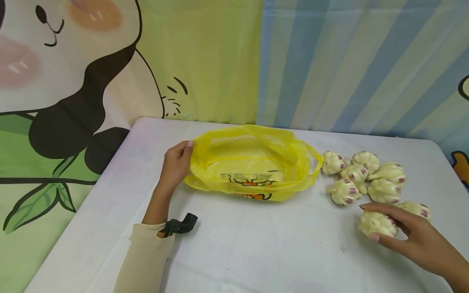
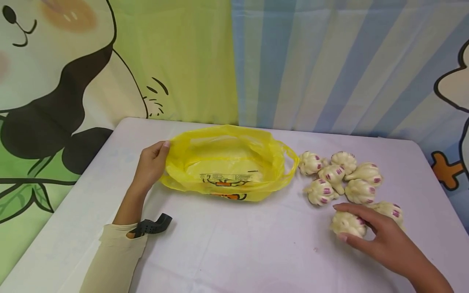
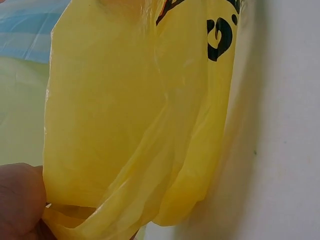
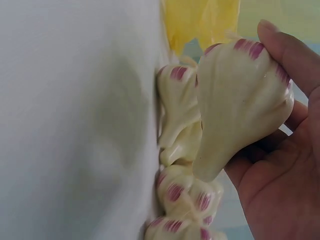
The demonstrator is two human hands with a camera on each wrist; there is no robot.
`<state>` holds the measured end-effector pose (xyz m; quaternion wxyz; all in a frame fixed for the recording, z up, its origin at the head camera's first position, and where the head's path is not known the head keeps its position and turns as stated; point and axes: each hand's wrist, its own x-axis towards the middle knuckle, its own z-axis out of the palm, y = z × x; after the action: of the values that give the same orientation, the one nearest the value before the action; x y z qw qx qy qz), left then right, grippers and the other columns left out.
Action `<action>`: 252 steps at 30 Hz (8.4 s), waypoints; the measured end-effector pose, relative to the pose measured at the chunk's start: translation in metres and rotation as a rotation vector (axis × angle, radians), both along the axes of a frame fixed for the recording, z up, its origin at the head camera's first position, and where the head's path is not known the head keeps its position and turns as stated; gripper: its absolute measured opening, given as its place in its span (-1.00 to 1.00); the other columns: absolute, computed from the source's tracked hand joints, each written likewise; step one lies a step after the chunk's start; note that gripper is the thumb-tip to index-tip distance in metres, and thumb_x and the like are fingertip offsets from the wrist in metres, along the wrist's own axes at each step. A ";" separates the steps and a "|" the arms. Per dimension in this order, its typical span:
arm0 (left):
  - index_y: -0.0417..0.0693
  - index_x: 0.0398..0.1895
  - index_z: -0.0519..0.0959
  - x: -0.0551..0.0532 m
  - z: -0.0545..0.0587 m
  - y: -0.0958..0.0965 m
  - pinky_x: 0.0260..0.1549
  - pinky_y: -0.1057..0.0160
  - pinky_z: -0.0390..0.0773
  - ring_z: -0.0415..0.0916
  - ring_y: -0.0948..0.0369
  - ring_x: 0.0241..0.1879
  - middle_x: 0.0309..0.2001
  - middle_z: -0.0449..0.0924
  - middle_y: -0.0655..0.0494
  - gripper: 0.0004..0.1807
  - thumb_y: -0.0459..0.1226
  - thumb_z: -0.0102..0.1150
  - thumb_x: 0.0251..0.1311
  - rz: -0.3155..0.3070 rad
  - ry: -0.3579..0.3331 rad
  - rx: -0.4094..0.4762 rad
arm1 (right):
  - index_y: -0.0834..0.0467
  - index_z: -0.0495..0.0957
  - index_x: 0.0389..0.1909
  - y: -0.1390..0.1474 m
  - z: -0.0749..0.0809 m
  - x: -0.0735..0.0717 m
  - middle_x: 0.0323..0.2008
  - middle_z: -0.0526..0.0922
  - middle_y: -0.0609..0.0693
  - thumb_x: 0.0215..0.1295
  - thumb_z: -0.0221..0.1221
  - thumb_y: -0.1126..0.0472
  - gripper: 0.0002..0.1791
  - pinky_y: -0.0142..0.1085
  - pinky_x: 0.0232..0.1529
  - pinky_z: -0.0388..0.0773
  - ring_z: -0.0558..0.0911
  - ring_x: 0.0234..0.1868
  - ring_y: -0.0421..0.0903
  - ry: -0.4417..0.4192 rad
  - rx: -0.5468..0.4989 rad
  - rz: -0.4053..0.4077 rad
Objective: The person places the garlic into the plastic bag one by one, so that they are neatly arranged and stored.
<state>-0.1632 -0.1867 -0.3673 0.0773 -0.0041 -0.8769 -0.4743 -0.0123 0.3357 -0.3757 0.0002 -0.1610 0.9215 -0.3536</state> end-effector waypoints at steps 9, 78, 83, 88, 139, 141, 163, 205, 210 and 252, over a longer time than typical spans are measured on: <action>-0.15 -0.01 0.60 0.002 -0.003 -0.002 -0.42 0.19 0.32 0.27 0.11 -0.46 -0.50 0.31 -0.02 -0.45 0.10 -0.20 0.48 -0.079 -0.015 0.017 | 0.15 0.51 0.21 -0.027 0.027 -0.016 0.15 0.53 -0.19 -0.07 0.45 0.47 -0.28 -0.71 0.02 0.25 0.33 0.20 -0.47 0.044 -0.044 0.073; -0.12 0.10 0.61 0.008 0.000 -0.002 0.17 0.03 0.36 0.46 0.11 0.06 0.02 0.60 0.02 -0.56 -0.02 -0.08 0.48 -0.373 -0.101 0.108 | 0.08 0.50 0.22 -0.184 0.090 -0.163 0.08 0.53 0.01 0.26 0.31 0.12 -0.49 -0.19 -0.22 0.58 0.57 -0.21 -0.05 -0.219 -0.075 0.503; -0.14 0.10 0.61 0.008 0.000 0.000 0.17 0.02 0.36 0.46 0.10 0.10 0.04 0.60 0.00 -0.55 -0.02 -0.08 0.48 -0.377 -0.096 0.120 | 0.03 0.49 0.23 -0.196 0.079 -0.167 0.09 0.52 0.01 0.24 0.33 0.08 -0.46 -0.19 -0.22 0.58 0.57 -0.20 -0.06 -0.243 -0.047 0.548; -0.13 0.11 0.61 0.008 0.001 0.002 0.18 0.02 0.36 0.46 0.12 0.13 0.06 0.60 0.02 -0.54 0.00 -0.08 0.47 -0.374 -0.089 0.116 | 0.04 0.47 0.26 -0.205 0.068 -0.168 0.12 0.50 0.02 0.24 0.33 0.05 -0.44 -0.21 -0.22 0.59 0.57 -0.19 -0.07 -0.273 -0.009 0.584; -0.20 -0.27 0.58 0.007 0.000 0.008 -0.20 0.09 0.32 0.36 0.07 -0.27 -0.44 0.38 -0.04 -0.58 -0.05 -0.11 0.50 -0.322 -0.082 0.105 | 0.07 0.24 0.44 -0.205 0.022 -0.156 0.38 0.28 0.02 0.13 0.40 -0.06 -0.11 -0.01 0.18 0.37 0.41 0.22 0.02 -0.298 0.095 0.599; -0.20 -0.27 0.57 0.007 0.000 0.008 -0.22 0.08 0.32 0.35 0.07 -0.28 -0.46 0.36 -0.04 -0.57 -0.03 -0.11 0.50 -0.322 -0.082 0.106 | 0.05 0.25 0.44 -0.204 0.027 -0.153 0.38 0.27 0.00 0.14 0.39 -0.06 -0.13 0.00 0.18 0.37 0.41 0.23 0.03 -0.290 0.093 0.599; -0.19 -0.57 0.29 0.025 0.035 0.017 -0.52 0.24 0.13 0.00 0.20 -0.59 -0.62 0.06 0.09 -0.57 -0.18 -0.14 0.52 -0.275 -0.063 0.075 | -0.03 0.32 0.40 -0.174 0.054 -0.123 0.37 0.30 -0.09 0.17 0.36 -0.07 -0.23 0.11 0.24 0.28 0.25 0.37 0.01 -0.151 -0.010 0.569; -0.23 -0.51 0.37 0.028 0.034 0.019 -0.51 0.23 0.16 0.03 0.19 -0.58 -0.62 0.09 0.08 -0.58 -0.16 -0.13 0.52 -0.231 -0.076 0.089 | 0.21 0.40 0.31 -0.047 0.032 -0.072 0.30 0.36 -0.08 0.18 0.28 0.49 -0.36 -0.63 0.05 0.32 0.36 0.22 -0.43 0.023 -0.203 0.069; -0.31 -0.37 0.49 0.028 0.034 0.019 -0.43 0.19 0.23 0.09 0.17 -0.55 -0.61 0.12 0.08 -0.61 -0.17 -0.13 0.52 -0.230 -0.088 0.086 | 0.18 0.37 0.33 -0.038 0.022 -0.067 0.30 0.36 -0.14 0.25 0.27 0.40 -0.38 -0.61 -0.05 0.40 0.35 0.18 -0.53 -0.021 -0.183 0.026; -0.31 -0.30 0.53 0.024 0.029 0.017 -0.36 0.15 0.27 0.20 0.11 -0.46 -0.56 0.20 0.03 -0.61 -0.15 -0.12 0.52 -0.237 -0.079 0.093 | 0.05 0.30 0.41 -0.026 -0.011 -0.073 0.35 0.29 0.09 0.18 0.37 0.25 -0.23 -0.58 0.16 0.22 0.24 0.33 -0.26 -0.122 -0.103 0.091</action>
<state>-0.1392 -0.1701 -0.3379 -0.0137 -0.0856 -0.8497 -0.5201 -0.0849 0.3100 -0.3867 0.0638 -0.1805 0.8921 -0.4093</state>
